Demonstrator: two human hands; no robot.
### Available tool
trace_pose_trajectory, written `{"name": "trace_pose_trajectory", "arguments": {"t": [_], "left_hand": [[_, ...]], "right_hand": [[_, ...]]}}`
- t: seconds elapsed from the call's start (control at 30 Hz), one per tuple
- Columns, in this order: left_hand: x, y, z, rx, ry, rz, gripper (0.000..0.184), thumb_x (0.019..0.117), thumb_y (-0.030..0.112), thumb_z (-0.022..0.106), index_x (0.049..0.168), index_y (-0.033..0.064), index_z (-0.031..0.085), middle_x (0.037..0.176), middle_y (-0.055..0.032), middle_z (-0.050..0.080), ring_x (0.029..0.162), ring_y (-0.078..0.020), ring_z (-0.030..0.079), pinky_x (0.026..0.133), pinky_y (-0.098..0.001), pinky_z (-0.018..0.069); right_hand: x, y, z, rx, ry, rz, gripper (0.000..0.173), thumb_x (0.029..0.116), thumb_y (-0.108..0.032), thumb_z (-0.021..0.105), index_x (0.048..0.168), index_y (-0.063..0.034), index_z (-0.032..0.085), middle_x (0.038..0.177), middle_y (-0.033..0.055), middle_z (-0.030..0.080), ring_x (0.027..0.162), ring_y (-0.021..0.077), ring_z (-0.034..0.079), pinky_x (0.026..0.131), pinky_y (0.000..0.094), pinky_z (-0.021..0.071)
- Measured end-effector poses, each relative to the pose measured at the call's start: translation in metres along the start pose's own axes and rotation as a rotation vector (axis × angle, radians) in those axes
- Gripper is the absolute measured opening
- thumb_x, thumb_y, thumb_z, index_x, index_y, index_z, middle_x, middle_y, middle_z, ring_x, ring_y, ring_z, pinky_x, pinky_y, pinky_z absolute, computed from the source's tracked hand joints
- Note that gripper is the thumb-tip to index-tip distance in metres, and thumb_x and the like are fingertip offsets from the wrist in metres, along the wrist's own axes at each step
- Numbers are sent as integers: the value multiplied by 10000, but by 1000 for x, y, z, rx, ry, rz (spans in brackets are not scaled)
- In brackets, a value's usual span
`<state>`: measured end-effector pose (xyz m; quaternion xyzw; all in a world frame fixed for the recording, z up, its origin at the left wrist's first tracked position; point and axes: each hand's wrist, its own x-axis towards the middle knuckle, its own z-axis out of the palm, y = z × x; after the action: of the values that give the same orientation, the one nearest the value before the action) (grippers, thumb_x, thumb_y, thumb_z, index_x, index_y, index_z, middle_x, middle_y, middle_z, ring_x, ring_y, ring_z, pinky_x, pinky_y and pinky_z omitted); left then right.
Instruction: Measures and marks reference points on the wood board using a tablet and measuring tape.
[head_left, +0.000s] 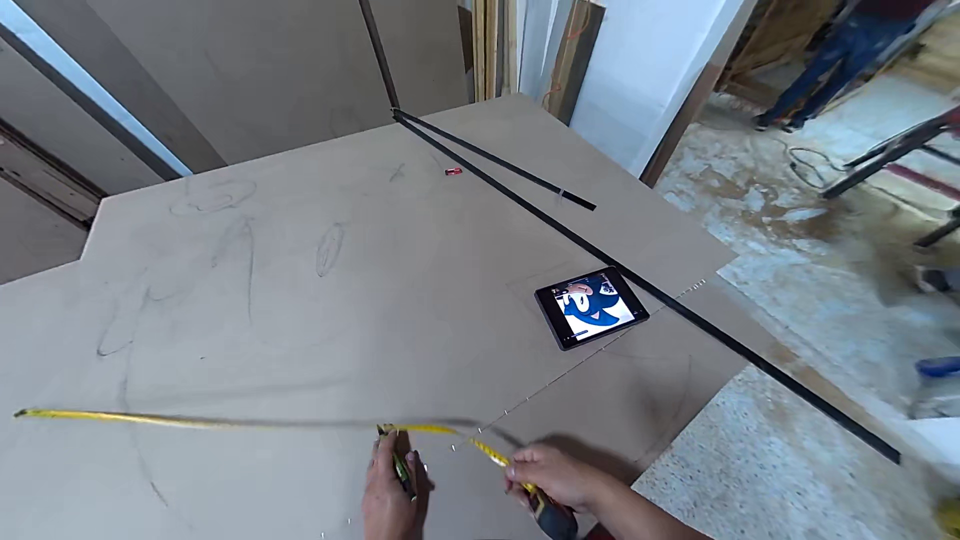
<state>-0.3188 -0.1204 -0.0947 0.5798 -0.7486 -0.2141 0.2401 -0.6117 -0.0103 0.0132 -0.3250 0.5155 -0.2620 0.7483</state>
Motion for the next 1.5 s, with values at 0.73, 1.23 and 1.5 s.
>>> {"name": "trace_pose_trajectory", "arguments": {"t": [0.73, 1.23, 1.5], "left_hand": [[93, 5, 55, 328, 200, -82, 617, 1034, 416, 365, 1486, 18, 501, 1572, -190, 464, 1480, -371, 414, 1247, -551, 269], [91, 7, 53, 344, 213, -96, 613, 1032, 413, 372, 1458, -1, 524, 1546, -188, 497, 1464, -354, 442, 1247, -533, 278], [93, 9, 49, 347, 161, -112, 637, 1044, 447, 361, 1493, 15, 495, 1553, -190, 488, 1470, -352, 434, 1260, -518, 260]], "right_hand": [[152, -109, -150, -80, 447, -18, 308, 1074, -320, 486, 1125, -104, 700, 966, 24, 713, 837, 136, 667, 752, 341, 546], [237, -161, -204, -333, 631, 58, 322, 1077, -313, 487, 1002, -127, 739, 890, 62, 691, 805, 208, 639, 728, 448, 510], [197, -132, -193, -382, 634, 114, 455, 1102, -404, 409, 963, -134, 748, 900, 65, 714, 860, 226, 673, 781, 500, 531]]}}
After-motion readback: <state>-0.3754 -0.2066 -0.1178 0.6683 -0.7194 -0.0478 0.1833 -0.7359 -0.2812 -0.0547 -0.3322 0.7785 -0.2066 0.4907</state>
